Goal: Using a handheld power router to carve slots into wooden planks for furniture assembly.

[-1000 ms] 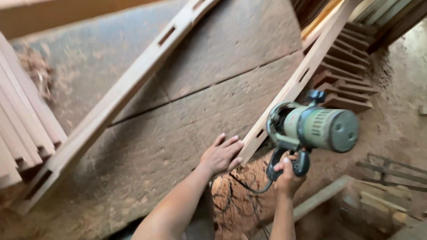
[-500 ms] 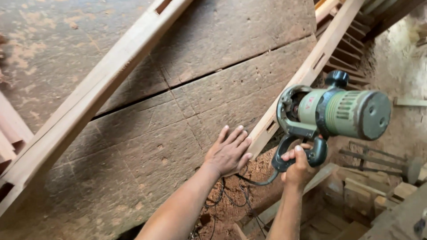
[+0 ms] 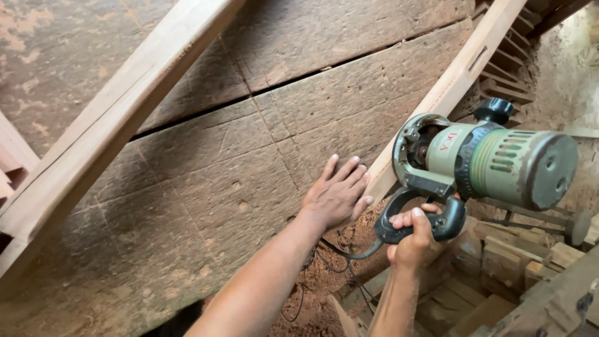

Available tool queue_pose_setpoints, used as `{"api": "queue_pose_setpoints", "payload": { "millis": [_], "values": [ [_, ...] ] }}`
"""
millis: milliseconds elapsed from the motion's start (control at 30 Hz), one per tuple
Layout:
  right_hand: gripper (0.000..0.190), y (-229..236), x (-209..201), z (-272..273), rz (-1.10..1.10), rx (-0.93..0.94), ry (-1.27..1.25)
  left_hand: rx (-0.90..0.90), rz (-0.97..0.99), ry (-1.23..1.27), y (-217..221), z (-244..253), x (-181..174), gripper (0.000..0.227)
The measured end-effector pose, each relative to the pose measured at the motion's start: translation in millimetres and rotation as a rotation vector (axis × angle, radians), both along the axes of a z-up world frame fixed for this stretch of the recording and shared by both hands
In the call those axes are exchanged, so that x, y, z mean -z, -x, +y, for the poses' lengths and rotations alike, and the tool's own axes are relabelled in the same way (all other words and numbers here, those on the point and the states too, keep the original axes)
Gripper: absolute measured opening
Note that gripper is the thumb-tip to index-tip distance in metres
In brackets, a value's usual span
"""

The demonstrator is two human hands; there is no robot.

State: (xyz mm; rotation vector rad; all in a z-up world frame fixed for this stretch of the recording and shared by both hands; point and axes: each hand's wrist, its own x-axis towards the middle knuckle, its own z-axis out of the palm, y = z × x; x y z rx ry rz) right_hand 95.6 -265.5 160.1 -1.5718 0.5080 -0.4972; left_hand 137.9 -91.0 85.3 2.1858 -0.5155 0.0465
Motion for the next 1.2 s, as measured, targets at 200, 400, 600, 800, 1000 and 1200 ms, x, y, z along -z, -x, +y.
{"api": "queue_pose_setpoints", "payload": {
  "millis": [200, 400, 600, 800, 1000, 1200],
  "values": [
    [0.028, 24, -7, 19, 0.058, -0.035, -0.054, 0.018, 0.027, -0.004, 0, 1, -1, 0.06],
    [0.022, 36, -37, 66, 0.119, 0.016, -0.134, 0.166, 0.113, -0.045, -7, 7, -5, 0.085],
    [0.022, 55, -36, 79, 0.15, 0.002, -0.106, 0.269, 0.145, -0.153, -9, 8, -2, 0.093],
    [0.02, 69, -35, 90, 0.136, 0.041, -0.084, 0.26, 0.046, -0.307, -4, 1, 13, 0.071],
    [0.022, 91, -27, 95, 0.107, 0.054, -0.104, 0.209, -0.016, -0.343, -1, 0, 16, 0.071],
    [0.023, 110, -22, 98, 0.118, 0.01, -0.09, 0.205, -0.011, -0.335, -1, -2, 17, 0.069]
  ]
}}
